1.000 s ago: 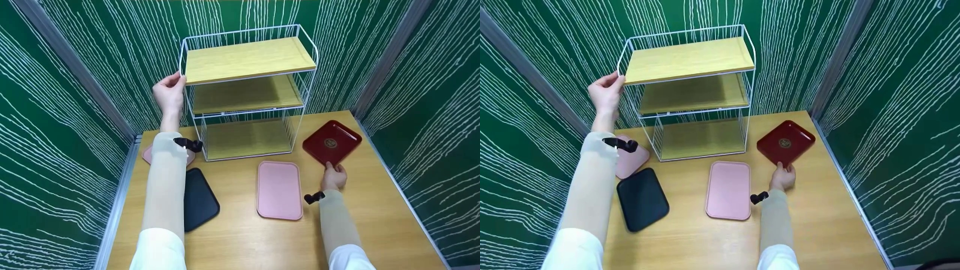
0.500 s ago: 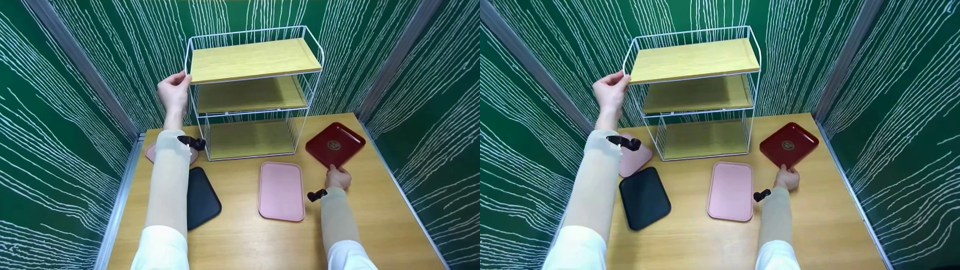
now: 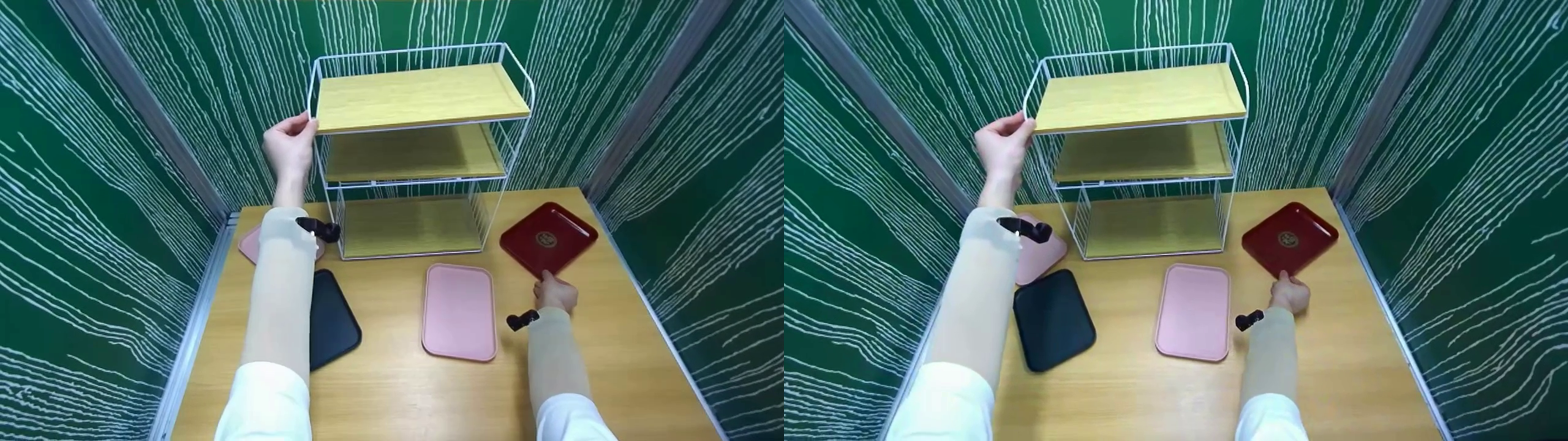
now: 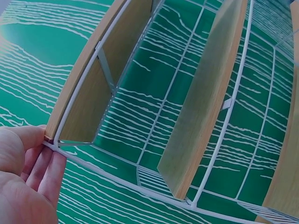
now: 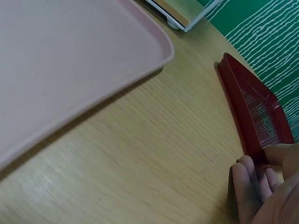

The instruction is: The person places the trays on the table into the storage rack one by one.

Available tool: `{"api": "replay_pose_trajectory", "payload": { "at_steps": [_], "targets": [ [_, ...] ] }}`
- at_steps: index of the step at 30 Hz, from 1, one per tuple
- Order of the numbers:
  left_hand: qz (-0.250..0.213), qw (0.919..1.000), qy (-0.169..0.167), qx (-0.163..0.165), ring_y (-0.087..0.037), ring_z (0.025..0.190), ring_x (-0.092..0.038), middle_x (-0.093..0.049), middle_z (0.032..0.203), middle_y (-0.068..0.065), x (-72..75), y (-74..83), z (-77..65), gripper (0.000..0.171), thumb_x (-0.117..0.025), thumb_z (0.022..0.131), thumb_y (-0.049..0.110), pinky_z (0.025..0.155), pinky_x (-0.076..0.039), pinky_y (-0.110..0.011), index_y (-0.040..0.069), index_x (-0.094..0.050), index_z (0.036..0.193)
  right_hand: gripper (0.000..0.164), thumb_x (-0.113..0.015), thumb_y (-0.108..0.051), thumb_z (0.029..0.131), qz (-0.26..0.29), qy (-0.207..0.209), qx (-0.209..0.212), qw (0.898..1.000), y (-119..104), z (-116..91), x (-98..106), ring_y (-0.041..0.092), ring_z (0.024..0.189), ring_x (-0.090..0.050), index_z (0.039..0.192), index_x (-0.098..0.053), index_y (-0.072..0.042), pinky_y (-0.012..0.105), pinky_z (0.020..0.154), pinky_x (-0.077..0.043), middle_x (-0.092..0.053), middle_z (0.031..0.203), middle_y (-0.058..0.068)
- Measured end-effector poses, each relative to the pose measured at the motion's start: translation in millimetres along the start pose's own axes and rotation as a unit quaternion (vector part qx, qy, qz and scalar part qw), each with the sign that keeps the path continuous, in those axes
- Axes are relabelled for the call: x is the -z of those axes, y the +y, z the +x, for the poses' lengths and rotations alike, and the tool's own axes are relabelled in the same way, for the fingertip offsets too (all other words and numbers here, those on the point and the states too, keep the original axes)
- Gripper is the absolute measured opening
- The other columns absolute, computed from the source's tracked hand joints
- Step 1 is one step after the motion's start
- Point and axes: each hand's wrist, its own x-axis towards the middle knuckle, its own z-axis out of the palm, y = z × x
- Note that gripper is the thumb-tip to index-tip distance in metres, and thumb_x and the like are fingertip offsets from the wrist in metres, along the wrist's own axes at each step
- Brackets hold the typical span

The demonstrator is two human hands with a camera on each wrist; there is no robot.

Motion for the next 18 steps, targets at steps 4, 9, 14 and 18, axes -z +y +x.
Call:
{"api": "replay_pose_trajectory", "payload": {
  "at_steps": [4, 9, 14, 18],
  "targets": [
    [0.002, 1.0000, -0.005, 0.000, -0.018, 0.103, -0.068, -0.076, 0.114, -0.007, -3.6, -0.3, 0.6, 0.022, -0.081, 0.098, 0.010, 0.090, -0.057, -0.026, 0.009, -0.081, 0.119, 0.049, -0.075, -0.017, 0.101, 0.017, -0.008, 0.003, 1.000, 0.7, 2.7, 6.6, 0.017, 0.097, -0.079, 0.146, -0.062, -0.002, 0.034, 0.093, -0.061, -0.080, 0.105, 0.010],
    [-0.002, 1.0000, -0.001, 0.002, -0.018, 0.104, -0.068, -0.076, 0.114, -0.007, -4.0, -1.0, 1.6, 0.022, -0.081, 0.097, 0.010, 0.091, -0.057, -0.025, 0.009, -0.081, 0.119, 0.045, -0.075, -0.012, 0.099, 0.035, 0.000, -0.004, 0.999, -0.9, 1.5, 5.8, 0.017, 0.100, -0.078, 0.142, -0.064, -0.003, 0.034, 0.093, -0.062, -0.079, 0.113, 0.009],
    [-0.003, 1.0000, -0.004, 0.000, -0.019, 0.104, -0.068, -0.076, 0.114, -0.008, -2.3, -1.2, 1.6, 0.023, -0.081, 0.097, 0.010, 0.091, -0.058, -0.025, 0.008, -0.081, 0.120, 0.045, -0.073, -0.014, 0.100, 0.034, 0.016, -0.019, 0.999, -0.2, -0.3, 1.7, 0.017, 0.109, -0.075, 0.144, -0.065, -0.006, 0.034, 0.093, -0.061, -0.076, 0.124, 0.009],
    [-0.003, 1.0000, -0.002, -0.002, -0.019, 0.105, -0.068, -0.076, 0.115, -0.007, 0.8, -1.0, 0.0, 0.021, -0.080, 0.098, 0.010, 0.092, -0.057, -0.025, 0.009, -0.081, 0.119, 0.047, -0.071, -0.020, 0.102, 0.028, 0.018, -0.026, 0.999, 0.2, -1.3, -1.9, 0.018, 0.115, -0.072, 0.147, -0.062, -0.008, 0.032, 0.095, -0.061, -0.072, 0.135, 0.008]
  ]
}}
